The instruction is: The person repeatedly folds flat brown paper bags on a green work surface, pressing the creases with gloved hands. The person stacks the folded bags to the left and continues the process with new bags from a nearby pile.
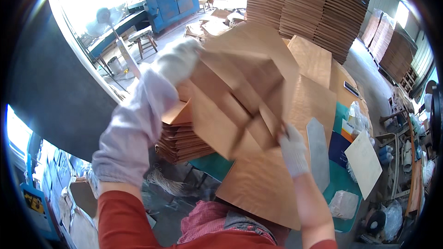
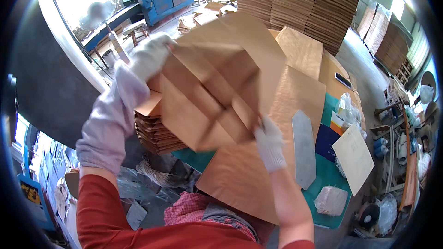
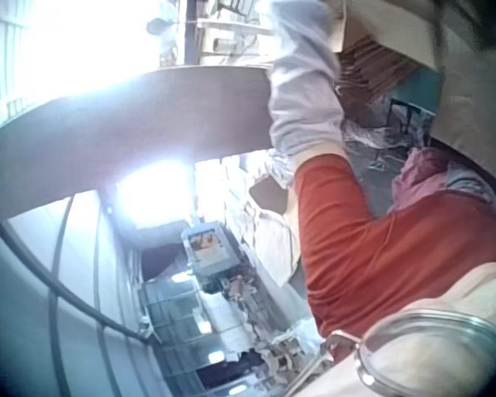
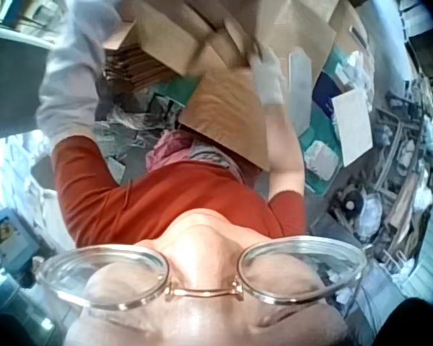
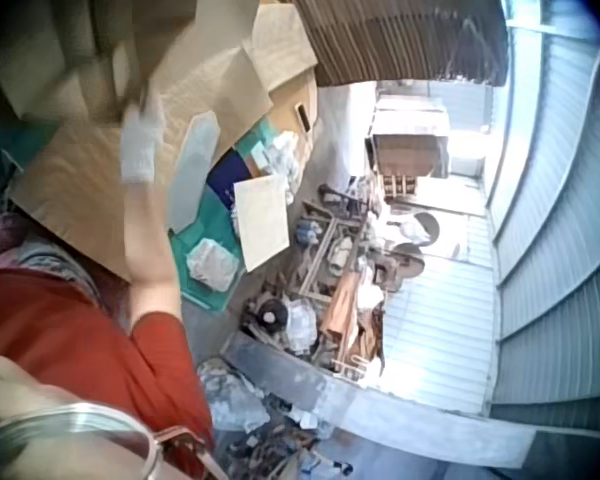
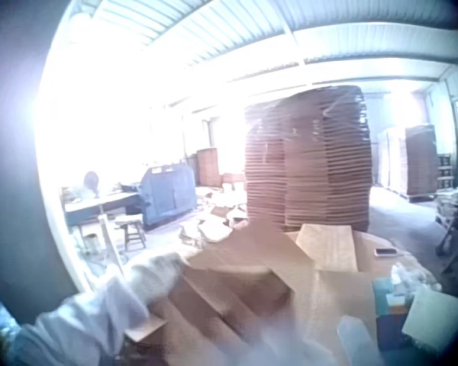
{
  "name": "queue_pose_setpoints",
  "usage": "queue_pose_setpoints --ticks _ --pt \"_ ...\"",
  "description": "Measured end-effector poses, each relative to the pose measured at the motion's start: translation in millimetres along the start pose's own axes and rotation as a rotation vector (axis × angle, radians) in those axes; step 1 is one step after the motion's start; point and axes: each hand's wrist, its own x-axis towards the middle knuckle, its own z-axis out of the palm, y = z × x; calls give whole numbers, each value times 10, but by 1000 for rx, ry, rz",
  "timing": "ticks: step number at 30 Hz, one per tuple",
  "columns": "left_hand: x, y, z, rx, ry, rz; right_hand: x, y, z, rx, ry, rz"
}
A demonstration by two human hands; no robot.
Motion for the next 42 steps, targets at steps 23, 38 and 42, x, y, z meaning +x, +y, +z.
queue_pose_setpoints --ticks 23,38,42 --pt "-1012 -1653 4 -528 224 -138 -1176 731 -216 -1096 -182 -30" --pt "-2546 783 2204 -320 -265 554 -1729 1560 -1652 -478 181 547" --pt "-2555 797 2215 -329 -281 558 -1695 1577 -1710 -475 118 616"
